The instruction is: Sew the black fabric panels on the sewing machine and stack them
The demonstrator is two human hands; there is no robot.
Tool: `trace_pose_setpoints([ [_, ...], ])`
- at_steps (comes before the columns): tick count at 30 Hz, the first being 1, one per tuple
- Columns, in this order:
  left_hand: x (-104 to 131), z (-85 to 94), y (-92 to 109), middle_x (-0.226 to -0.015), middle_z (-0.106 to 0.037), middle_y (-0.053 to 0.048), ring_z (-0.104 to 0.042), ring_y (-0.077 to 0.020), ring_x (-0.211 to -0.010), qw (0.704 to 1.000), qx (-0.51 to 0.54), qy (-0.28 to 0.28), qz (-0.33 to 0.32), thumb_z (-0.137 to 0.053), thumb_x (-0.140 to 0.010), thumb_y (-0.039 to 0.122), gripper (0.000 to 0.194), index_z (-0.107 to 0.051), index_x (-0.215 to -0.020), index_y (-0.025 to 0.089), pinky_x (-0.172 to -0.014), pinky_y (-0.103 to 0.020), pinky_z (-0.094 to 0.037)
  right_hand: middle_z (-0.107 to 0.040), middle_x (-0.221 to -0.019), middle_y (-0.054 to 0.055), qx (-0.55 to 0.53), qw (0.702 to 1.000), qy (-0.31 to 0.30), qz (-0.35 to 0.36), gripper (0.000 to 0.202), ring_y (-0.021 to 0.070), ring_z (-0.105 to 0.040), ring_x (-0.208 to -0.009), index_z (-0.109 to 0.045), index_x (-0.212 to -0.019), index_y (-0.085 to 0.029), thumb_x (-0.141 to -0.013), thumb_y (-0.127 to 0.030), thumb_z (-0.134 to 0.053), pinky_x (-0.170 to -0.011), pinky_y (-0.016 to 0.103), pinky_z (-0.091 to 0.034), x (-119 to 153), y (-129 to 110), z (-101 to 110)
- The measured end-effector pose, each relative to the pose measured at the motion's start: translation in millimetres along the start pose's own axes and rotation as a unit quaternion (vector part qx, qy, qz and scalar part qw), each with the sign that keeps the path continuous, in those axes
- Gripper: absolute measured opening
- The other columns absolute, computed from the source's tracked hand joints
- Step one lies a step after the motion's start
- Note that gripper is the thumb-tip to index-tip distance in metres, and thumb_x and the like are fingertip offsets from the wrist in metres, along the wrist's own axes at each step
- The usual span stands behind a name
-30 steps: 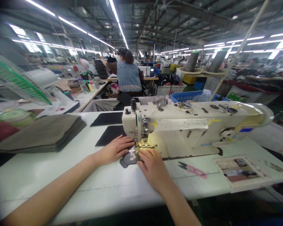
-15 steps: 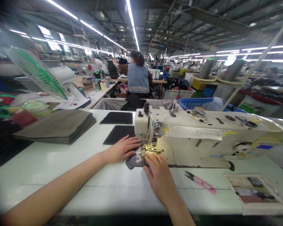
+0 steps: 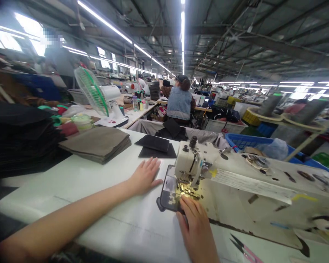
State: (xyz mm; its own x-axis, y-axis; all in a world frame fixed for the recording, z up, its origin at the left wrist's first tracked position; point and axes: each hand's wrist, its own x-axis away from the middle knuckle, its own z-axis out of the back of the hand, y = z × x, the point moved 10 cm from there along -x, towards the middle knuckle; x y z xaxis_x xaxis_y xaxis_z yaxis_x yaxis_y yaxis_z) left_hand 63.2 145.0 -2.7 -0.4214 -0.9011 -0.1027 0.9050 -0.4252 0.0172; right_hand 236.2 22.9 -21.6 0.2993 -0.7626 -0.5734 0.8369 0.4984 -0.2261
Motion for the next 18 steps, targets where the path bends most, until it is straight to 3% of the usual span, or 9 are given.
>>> trace_pose_setpoints([
  [3, -9.0, 2.2, -24.1, -0.149, -0.047, -0.022, -0.042, -0.038, -0.139, 0.999, -0.01, -0.01, 0.045, -0.056, -0.095, 0.053, 0.068, -0.044, -0.147, 0.01, -0.111, -0.052, -0.035, -0.071, -0.123, 0.008, 0.015, 0.998, 0.025, 0.047, 0.032, 0.0252, -0.067, -0.112, -0.062, -0.127, -0.021, -0.099, -0.033, -0.053, -0.092, 0.042, -0.058, 2.6, -1.7, 2.5],
  [6, -6.0, 24.6, -62.3, -0.132, -0.063, -0.014, -0.056, -0.0281, -0.125, 0.997, -0.025, -0.006, 0.079, -0.052, -0.099, 0.034, 0.037, -0.061, -0.131, 0.017, -0.106, -0.041, -0.043, -0.071, -0.124, 0.008, 0.029, 0.995, 0.033, 0.093, 0.034, 0.0242, -0.069, -0.111, -0.062, -0.127, -0.02, -0.097, -0.035, -0.056, -0.091, 0.038, -0.059, 5.6, -1.3, 0.3],
  [9, 12.3, 57.7, -132.9, -0.118, -0.065, -0.019, -0.06, -0.0301, -0.117, 0.982, -0.053, 0.004, 0.179, -0.044, -0.099, 0.014, 0.028, -0.07, -0.109, 0.01, -0.099, -0.043, -0.048, -0.072, -0.122, 0.008, 0.039, 0.991, 0.05, 0.118, 0.034, 0.0241, -0.07, -0.108, -0.062, -0.126, -0.02, -0.097, -0.037, -0.056, -0.089, 0.036, -0.059, 6.6, -0.8, -0.3],
  [11, 28.6, 75.1, -184.3, -0.119, -0.063, -0.022, -0.06, -0.0329, -0.116, 0.966, -0.064, 0.005, 0.251, -0.046, -0.1, 0.016, 0.025, -0.067, -0.11, 0.006, -0.094, -0.048, -0.051, -0.073, -0.119, 0.008, 0.041, 0.989, 0.067, 0.128, 0.034, 0.0242, -0.071, -0.105, -0.063, -0.124, -0.02, -0.098, -0.039, -0.055, -0.087, 0.036, -0.06, 6.3, -2.3, 1.3],
  [13, 38.4, 80.0, -222.2, -0.118, -0.065, -0.013, -0.063, -0.0268, -0.109, 0.959, -0.055, -0.016, 0.278, -0.057, -0.099, 0.025, 0.022, -0.065, -0.115, 0.011, -0.092, -0.047, -0.053, -0.074, -0.117, 0.008, 0.046, 0.987, 0.077, 0.131, 0.034, 0.0242, -0.072, -0.103, -0.063, -0.123, -0.019, -0.098, -0.041, -0.054, -0.085, 0.036, -0.06, 5.6, -3.7, 2.1],
  [15, 40.1, 77.2, -243.9, -0.12, -0.065, -0.009, -0.065, -0.023, -0.105, 0.96, -0.033, -0.036, 0.277, -0.063, -0.097, 0.032, 0.027, -0.063, -0.118, 0.015, -0.091, -0.045, -0.055, -0.074, -0.117, 0.009, 0.05, 0.987, 0.072, 0.131, 0.035, 0.0242, -0.072, -0.104, -0.063, -0.123, -0.019, -0.098, -0.041, -0.053, -0.086, 0.036, -0.06, 5.3, -3.9, 0.8],
  [18, 34.8, 69.7, -255.4, -0.123, -0.063, -0.009, -0.065, -0.023, -0.106, 0.962, 0.008, -0.045, 0.271, -0.063, -0.097, 0.034, 0.031, -0.062, -0.122, 0.016, -0.09, -0.044, -0.056, -0.074, -0.118, 0.008, 0.047, 0.988, 0.064, 0.131, 0.036, 0.0242, -0.072, -0.104, -0.063, -0.124, -0.02, -0.098, -0.042, -0.054, -0.088, 0.036, -0.059, 7.2, -1.7, -1.8],
])
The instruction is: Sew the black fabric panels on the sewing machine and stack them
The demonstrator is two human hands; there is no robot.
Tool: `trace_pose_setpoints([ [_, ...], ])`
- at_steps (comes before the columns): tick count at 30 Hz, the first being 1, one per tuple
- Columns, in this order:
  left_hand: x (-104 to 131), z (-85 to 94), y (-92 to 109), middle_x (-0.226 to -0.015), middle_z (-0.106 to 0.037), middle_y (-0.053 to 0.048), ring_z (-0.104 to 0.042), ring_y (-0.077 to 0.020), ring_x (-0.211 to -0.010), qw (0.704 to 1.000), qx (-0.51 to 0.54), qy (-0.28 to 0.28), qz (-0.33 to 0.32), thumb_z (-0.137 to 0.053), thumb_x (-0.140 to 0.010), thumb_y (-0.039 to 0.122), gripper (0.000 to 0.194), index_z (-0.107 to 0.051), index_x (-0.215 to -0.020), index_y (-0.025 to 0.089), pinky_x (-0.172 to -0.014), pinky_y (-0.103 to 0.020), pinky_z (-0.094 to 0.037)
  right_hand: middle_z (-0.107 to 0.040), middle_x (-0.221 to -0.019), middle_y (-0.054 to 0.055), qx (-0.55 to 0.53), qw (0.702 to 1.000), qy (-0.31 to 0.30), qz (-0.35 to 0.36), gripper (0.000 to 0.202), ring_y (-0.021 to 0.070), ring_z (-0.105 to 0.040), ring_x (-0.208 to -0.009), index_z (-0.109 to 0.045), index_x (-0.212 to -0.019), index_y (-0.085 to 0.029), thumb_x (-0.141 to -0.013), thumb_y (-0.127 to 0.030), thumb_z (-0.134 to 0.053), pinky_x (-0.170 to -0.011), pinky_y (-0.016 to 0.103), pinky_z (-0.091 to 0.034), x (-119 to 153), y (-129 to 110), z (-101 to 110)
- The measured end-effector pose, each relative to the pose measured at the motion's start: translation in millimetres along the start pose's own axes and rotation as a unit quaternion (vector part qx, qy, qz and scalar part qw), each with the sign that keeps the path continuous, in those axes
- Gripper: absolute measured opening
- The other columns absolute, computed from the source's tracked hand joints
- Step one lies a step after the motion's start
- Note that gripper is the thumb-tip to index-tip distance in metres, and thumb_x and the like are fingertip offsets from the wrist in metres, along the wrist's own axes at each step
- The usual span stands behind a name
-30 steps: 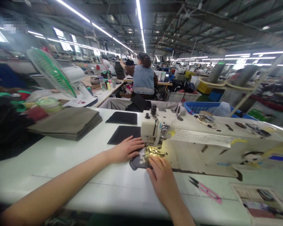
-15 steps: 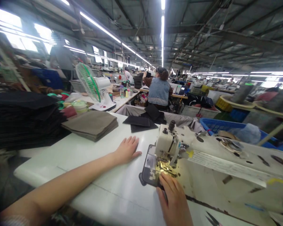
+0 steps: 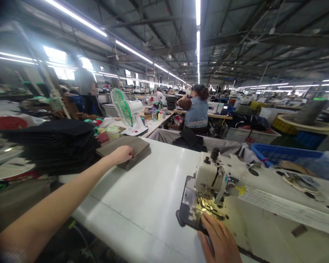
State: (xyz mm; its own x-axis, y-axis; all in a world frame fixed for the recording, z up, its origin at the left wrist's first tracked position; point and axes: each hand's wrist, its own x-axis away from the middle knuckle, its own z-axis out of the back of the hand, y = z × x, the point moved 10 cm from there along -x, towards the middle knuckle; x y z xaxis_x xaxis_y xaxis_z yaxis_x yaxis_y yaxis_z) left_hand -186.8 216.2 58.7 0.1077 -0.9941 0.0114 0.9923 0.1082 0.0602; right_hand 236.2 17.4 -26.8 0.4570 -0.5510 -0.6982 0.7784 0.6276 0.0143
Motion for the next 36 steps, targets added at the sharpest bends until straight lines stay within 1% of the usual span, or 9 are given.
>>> trace_pose_setpoints([
  [7, -9.9, -3.5, -18.9, -0.119, -0.065, -0.008, -0.066, -0.0226, -0.101, 0.991, 0.127, 0.01, 0.04, -0.064, -0.096, 0.035, 0.03, -0.063, -0.119, 0.015, -0.085, -0.041, -0.057, -0.072, -0.122, 0.008, -0.019, 1.0, -0.022, -0.011, 0.037, 0.0258, -0.071, -0.108, -0.063, -0.128, -0.023, -0.096, -0.041, -0.058, -0.089, 0.038, -0.059, 7.3, 4.7, -7.1],
  [13, -2.2, 31.1, -37.3, -0.094, -0.067, -0.004, -0.066, -0.0163, -0.079, 0.968, 0.23, 0.092, 0.046, -0.06, -0.098, 0.034, 0.022, -0.065, -0.104, 0.013, -0.071, -0.033, -0.056, -0.073, -0.121, 0.007, -0.026, 0.999, -0.007, -0.028, 0.036, 0.025, -0.07, -0.107, -0.064, -0.127, -0.024, -0.097, -0.042, -0.056, -0.089, 0.038, -0.059, 4.8, 6.7, -2.6],
  [15, 8.8, 41.0, -13.8, -0.078, -0.064, -0.001, -0.064, -0.0166, -0.074, 0.965, 0.239, 0.107, -0.008, -0.061, -0.093, 0.024, 0.014, -0.065, -0.085, 0.013, -0.071, -0.031, -0.053, -0.073, -0.119, 0.007, -0.026, 0.999, 0.002, -0.035, 0.035, 0.0249, -0.071, -0.105, -0.064, -0.127, -0.024, -0.097, -0.042, -0.055, -0.089, 0.038, -0.059, 1.2, 3.7, 0.8],
  [18, 43.4, 32.0, 60.4, -0.078, -0.065, -0.001, -0.064, -0.018, -0.082, 0.955, 0.241, 0.078, -0.152, -0.065, -0.074, 0.01, 0.01, -0.062, -0.068, 0.016, -0.082, -0.028, -0.05, -0.072, -0.122, 0.008, -0.02, 0.998, 0.034, -0.049, 0.041, 0.0258, -0.07, -0.107, -0.058, -0.136, -0.023, -0.098, -0.037, -0.054, -0.091, 0.04, -0.058, -11.9, -13.4, 16.0],
  [22, 136.2, -22.7, 181.2, -0.098, -0.069, -0.005, -0.064, -0.0181, -0.092, 0.891, 0.24, -0.037, -0.385, -0.061, -0.065, 0.005, 0.013, -0.06, -0.064, 0.018, -0.083, -0.025, -0.05, -0.054, -0.148, 0.011, -0.044, 0.998, 0.018, -0.029, 0.069, 0.0285, -0.054, -0.134, -0.034, -0.155, -0.02, -0.093, -0.033, -0.062, -0.106, 0.041, -0.05, -42.5, -61.8, 36.8],
  [24, 189.4, -49.0, 220.1, -0.102, -0.067, -0.007, -0.064, -0.0196, -0.091, 0.85, 0.226, -0.084, -0.469, -0.06, -0.067, 0.006, 0.013, -0.061, -0.07, 0.018, -0.082, -0.027, -0.052, -0.049, -0.153, 0.009, -0.08, 0.995, -0.047, 0.031, 0.08, 0.0311, -0.044, -0.141, -0.032, -0.156, -0.021, -0.088, -0.038, -0.068, -0.112, 0.045, -0.044, -52.7, -90.3, 36.7],
  [30, 264.5, -63.8, 231.0, -0.109, -0.064, -0.005, -0.062, -0.0191, -0.101, 0.813, 0.27, -0.199, -0.476, -0.058, -0.071, 0.004, 0.016, -0.057, -0.073, 0.02, -0.087, -0.026, -0.052, -0.064, -0.138, 0.007, -0.172, 0.952, -0.245, -0.069, 0.06, 0.03, -0.055, -0.132, -0.062, -0.133, -0.024, -0.074, -0.012, -0.063, -0.117, 0.055, -0.035, -22.1, -77.1, 31.4],
  [33, 264.6, -50.7, 220.3, -0.115, -0.065, -0.001, -0.064, -0.0148, -0.097, 0.782, 0.339, -0.291, -0.434, -0.056, -0.068, 0.003, 0.018, -0.057, -0.072, 0.021, -0.081, -0.022, -0.051, -0.076, -0.109, 0.002, -0.259, 0.912, -0.284, -0.14, 0.038, 0.0227, -0.07, -0.104, -0.074, -0.1, -0.029, -0.076, -0.007, -0.054, -0.099, 0.04, -0.052, -12.3, -64.1, 45.0],
  [36, 232.4, -39.1, 207.9, -0.107, -0.07, -0.001, -0.066, -0.0171, -0.095, 0.759, 0.444, -0.33, -0.343, -0.061, -0.072, 0.014, 0.008, -0.059, -0.069, 0.02, -0.082, -0.026, -0.051, -0.076, -0.089, -0.001, -0.336, 0.866, -0.277, -0.246, 0.022, 0.0187, -0.071, -0.083, -0.074, -0.092, -0.028, -0.086, -0.018, -0.055, -0.075, 0.028, -0.055, -22.4, -45.5, 49.0],
])
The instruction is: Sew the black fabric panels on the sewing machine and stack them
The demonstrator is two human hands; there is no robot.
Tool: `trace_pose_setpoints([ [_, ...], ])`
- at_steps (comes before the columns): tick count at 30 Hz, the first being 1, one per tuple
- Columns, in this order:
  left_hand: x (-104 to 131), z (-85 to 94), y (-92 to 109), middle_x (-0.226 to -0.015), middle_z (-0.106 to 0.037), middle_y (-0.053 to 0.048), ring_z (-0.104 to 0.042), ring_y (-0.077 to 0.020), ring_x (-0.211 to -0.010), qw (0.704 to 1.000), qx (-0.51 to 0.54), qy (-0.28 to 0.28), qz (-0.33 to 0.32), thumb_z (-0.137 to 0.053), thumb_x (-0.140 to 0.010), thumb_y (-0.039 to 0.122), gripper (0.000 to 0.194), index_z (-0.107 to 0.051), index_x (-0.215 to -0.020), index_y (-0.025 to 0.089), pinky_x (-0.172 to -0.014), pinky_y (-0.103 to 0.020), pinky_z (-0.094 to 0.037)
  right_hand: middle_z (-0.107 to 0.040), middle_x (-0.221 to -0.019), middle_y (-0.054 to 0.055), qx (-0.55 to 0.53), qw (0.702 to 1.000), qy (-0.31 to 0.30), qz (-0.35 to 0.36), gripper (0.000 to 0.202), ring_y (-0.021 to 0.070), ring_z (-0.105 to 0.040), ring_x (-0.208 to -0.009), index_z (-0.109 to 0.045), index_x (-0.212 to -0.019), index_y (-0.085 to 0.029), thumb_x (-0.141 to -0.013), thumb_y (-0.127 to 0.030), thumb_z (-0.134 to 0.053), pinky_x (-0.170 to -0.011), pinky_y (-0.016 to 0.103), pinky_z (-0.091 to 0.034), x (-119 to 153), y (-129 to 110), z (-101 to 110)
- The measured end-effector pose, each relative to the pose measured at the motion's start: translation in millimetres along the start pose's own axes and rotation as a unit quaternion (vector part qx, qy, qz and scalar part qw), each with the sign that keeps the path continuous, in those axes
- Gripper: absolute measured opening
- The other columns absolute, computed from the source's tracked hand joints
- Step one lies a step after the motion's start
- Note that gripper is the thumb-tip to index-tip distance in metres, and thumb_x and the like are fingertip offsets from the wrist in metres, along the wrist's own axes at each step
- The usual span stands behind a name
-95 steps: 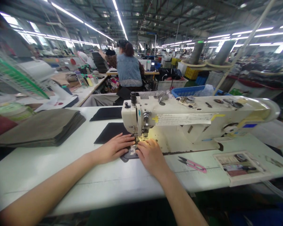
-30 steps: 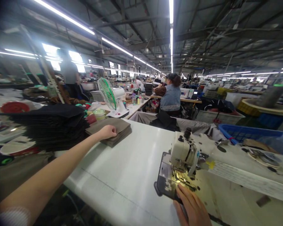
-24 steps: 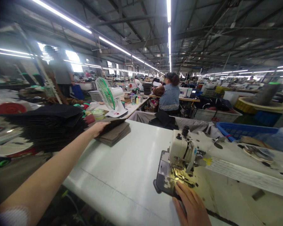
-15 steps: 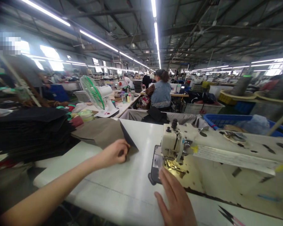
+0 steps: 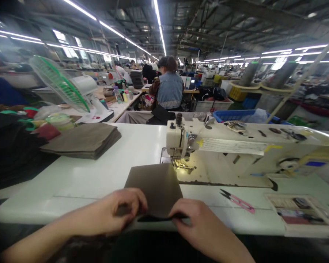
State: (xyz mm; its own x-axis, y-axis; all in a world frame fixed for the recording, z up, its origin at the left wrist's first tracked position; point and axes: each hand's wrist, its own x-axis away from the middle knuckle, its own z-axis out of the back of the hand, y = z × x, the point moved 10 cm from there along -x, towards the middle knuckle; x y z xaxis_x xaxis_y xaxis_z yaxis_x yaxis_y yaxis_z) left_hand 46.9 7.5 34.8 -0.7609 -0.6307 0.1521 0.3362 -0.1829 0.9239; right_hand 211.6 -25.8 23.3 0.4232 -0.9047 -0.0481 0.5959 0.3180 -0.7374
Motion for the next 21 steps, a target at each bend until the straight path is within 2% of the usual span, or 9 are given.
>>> trace_pose_setpoints([
  [1, -3.9, 19.2, -8.4, -0.103, -0.072, -0.003, -0.067, -0.0181, -0.092, 0.997, 0.054, 0.048, 0.03, -0.063, -0.076, 0.023, 0.007, -0.061, -0.07, 0.02, -0.082, -0.028, -0.051, -0.075, -0.087, -0.001, -0.023, 0.999, 0.036, -0.027, 0.018, 0.0187, -0.07, -0.08, -0.074, -0.092, -0.026, -0.087, -0.022, -0.057, -0.072, 0.027, -0.054, -8.1, 4.0, 9.0],
  [3, -9.2, 52.8, -36.3, -0.095, -0.075, -0.006, -0.069, -0.0204, -0.085, 0.971, 0.159, 0.145, 0.108, -0.058, -0.085, 0.05, 0.032, -0.066, -0.079, 0.019, -0.078, -0.031, -0.053, -0.074, -0.082, -0.001, -0.05, 0.99, 0.117, -0.062, 0.015, 0.0189, -0.068, -0.076, -0.074, -0.091, -0.024, -0.087, -0.029, -0.061, -0.07, 0.028, -0.053, -28.4, 15.6, 22.2],
  [5, -13.8, 70.0, -64.0, -0.088, -0.075, -0.009, -0.07, -0.0232, -0.081, 0.942, 0.217, 0.195, 0.168, -0.049, -0.084, 0.069, 0.055, -0.068, -0.086, 0.017, -0.074, -0.034, -0.054, -0.073, -0.078, 0.0, -0.06, 0.98, 0.169, -0.081, 0.015, 0.0199, -0.068, -0.074, -0.073, -0.088, -0.022, -0.086, -0.031, -0.062, -0.07, 0.029, -0.053, -51.2, 31.2, 23.0],
  [6, -16.9, 74.7, -74.3, -0.085, -0.075, -0.009, -0.07, -0.0245, -0.079, 0.938, 0.214, 0.205, 0.183, -0.05, -0.081, 0.072, 0.058, -0.068, -0.086, 0.017, -0.072, -0.034, -0.054, -0.073, -0.08, 0.001, -0.061, 0.977, 0.187, -0.086, 0.016, 0.021, -0.068, -0.076, -0.073, -0.088, -0.021, -0.085, -0.031, -0.061, -0.072, 0.031, -0.053, -61.6, 39.3, 20.4],
  [9, -24.2, 85.6, -90.8, -0.08, -0.073, -0.007, -0.069, -0.0258, -0.077, 0.949, 0.083, 0.233, 0.193, -0.064, -0.073, 0.058, 0.041, -0.064, -0.08, 0.018, -0.071, -0.035, -0.053, -0.075, -0.093, 0.006, -0.084, 0.961, 0.241, -0.107, 0.032, 0.0244, -0.07, -0.088, -0.069, -0.11, -0.019, -0.079, -0.028, -0.064, -0.081, 0.037, -0.054, -77.8, 64.5, 12.2],
  [12, -24.9, 88.9, -86.8, -0.074, -0.07, -0.004, -0.066, -0.025, -0.073, 0.942, -0.113, 0.262, 0.179, -0.057, -0.079, 0.047, 0.026, -0.058, -0.074, 0.021, -0.07, -0.035, -0.05, -0.074, -0.087, 0.003, -0.105, 0.952, 0.257, -0.128, 0.052, 0.0218, -0.07, -0.08, -0.057, -0.131, -0.019, -0.079, -0.026, -0.063, -0.076, 0.036, -0.055, -71.7, 79.4, 5.1],
  [14, -21.9, 86.6, -78.3, -0.071, -0.067, -0.003, -0.064, -0.0246, -0.071, 0.922, -0.212, 0.279, 0.167, -0.048, -0.085, 0.044, 0.025, -0.053, -0.072, 0.023, -0.069, -0.034, -0.048, -0.072, -0.082, 0.0, -0.081, 0.96, 0.24, -0.123, 0.044, 0.0195, -0.068, -0.074, -0.061, -0.125, -0.023, -0.081, -0.026, -0.062, -0.073, 0.034, -0.054, -62.8, 77.8, 2.2],
  [16, -17.1, 83.4, -71.0, -0.07, -0.064, -0.003, -0.064, -0.025, -0.071, 0.903, -0.265, 0.297, 0.161, -0.043, -0.089, 0.043, 0.025, -0.048, -0.072, 0.025, -0.068, -0.034, -0.046, -0.072, -0.084, 0.0, -0.051, 0.968, 0.214, -0.117, 0.027, 0.019, -0.067, -0.075, -0.069, -0.109, -0.024, -0.083, -0.026, -0.061, -0.076, 0.034, -0.053, -54.2, 72.9, -0.4],
  [21, -12.4, 72.6, -71.7, -0.07, -0.063, -0.003, -0.065, -0.0256, -0.07, 0.891, -0.299, 0.295, 0.172, -0.041, -0.091, 0.043, 0.023, -0.046, -0.075, 0.026, -0.066, -0.033, -0.045, -0.074, -0.093, 0.003, -0.04, 0.972, 0.209, -0.102, 0.012, 0.0209, -0.069, -0.089, -0.073, -0.093, -0.024, -0.086, -0.027, -0.063, -0.084, 0.034, -0.053, -43.4, 64.2, -1.2],
])
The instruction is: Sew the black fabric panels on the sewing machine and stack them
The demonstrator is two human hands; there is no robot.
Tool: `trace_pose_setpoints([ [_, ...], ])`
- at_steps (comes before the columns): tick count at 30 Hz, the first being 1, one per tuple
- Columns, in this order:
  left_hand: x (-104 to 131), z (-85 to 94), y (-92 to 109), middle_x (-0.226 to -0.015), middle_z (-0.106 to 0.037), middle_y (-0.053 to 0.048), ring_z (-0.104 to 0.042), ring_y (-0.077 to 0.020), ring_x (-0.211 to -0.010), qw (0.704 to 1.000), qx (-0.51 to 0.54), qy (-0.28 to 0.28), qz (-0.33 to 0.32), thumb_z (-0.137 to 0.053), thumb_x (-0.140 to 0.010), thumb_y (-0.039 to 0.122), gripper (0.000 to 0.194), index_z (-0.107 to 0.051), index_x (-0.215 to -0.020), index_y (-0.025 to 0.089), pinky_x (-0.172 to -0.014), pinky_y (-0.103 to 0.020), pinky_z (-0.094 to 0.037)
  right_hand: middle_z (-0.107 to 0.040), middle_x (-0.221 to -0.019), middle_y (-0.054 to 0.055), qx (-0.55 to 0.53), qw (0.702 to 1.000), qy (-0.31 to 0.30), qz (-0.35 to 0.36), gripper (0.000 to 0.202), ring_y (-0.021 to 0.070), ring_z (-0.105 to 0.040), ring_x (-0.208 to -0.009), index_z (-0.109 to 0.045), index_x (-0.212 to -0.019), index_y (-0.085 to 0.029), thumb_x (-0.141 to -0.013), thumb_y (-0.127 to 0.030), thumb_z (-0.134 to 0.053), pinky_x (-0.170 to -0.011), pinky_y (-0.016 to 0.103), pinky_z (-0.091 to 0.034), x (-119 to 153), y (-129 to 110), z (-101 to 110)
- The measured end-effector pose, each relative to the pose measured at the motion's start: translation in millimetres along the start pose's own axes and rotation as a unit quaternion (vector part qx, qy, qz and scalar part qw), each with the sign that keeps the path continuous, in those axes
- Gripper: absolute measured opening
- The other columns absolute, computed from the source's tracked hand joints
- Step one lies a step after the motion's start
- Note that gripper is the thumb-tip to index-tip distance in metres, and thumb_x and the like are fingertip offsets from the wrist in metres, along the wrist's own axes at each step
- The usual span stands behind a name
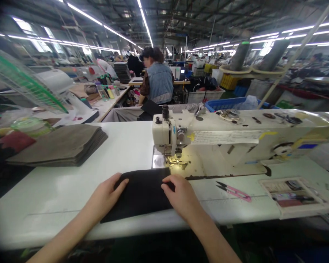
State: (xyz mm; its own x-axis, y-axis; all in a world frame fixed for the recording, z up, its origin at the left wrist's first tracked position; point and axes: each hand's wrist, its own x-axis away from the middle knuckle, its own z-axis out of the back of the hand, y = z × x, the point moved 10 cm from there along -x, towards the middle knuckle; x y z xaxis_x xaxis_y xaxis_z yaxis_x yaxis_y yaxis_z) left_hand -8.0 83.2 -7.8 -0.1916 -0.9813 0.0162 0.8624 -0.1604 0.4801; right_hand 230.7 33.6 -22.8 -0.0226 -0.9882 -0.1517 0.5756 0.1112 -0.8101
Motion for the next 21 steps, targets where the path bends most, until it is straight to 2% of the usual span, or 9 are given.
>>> trace_pose_setpoints([
  [3, 0.5, -2.0, -3.0, -0.07, -0.063, -0.003, -0.065, -0.026, -0.07, 1.0, -0.017, 0.006, 0.009, -0.041, -0.092, 0.044, 0.025, -0.045, -0.075, 0.026, -0.066, -0.034, -0.044, -0.073, -0.091, 0.004, -0.009, 1.0, 0.018, 0.011, 0.013, 0.021, -0.069, -0.09, -0.073, -0.09, -0.024, -0.089, -0.028, -0.061, -0.083, 0.033, -0.054, -0.1, -1.8, 1.8],
  [6, -0.8, -0.7, -4.9, -0.067, -0.062, -0.002, -0.064, -0.0252, -0.068, 0.999, -0.034, 0.012, 0.017, -0.042, -0.091, 0.042, 0.023, -0.046, -0.076, 0.026, -0.065, -0.033, -0.044, -0.075, -0.098, 0.005, -0.025, 0.999, 0.029, 0.003, 0.018, 0.0217, -0.07, -0.094, -0.074, -0.097, -0.024, -0.091, -0.029, -0.058, -0.087, 0.036, -0.054, -1.6, -0.4, 2.8],
  [21, -3.5, -6.5, -1.0, -0.073, -0.062, -0.006, -0.063, -0.0269, -0.073, 0.998, -0.059, -0.027, 0.024, -0.035, -0.091, 0.042, 0.023, -0.043, -0.079, 0.025, -0.069, -0.035, -0.042, -0.078, -0.099, 0.006, 0.011, 0.999, 0.035, -0.035, 0.02, 0.0226, -0.072, -0.095, -0.077, -0.097, -0.02, -0.087, -0.018, -0.06, -0.09, 0.037, -0.054, -2.9, 2.3, 4.4],
])
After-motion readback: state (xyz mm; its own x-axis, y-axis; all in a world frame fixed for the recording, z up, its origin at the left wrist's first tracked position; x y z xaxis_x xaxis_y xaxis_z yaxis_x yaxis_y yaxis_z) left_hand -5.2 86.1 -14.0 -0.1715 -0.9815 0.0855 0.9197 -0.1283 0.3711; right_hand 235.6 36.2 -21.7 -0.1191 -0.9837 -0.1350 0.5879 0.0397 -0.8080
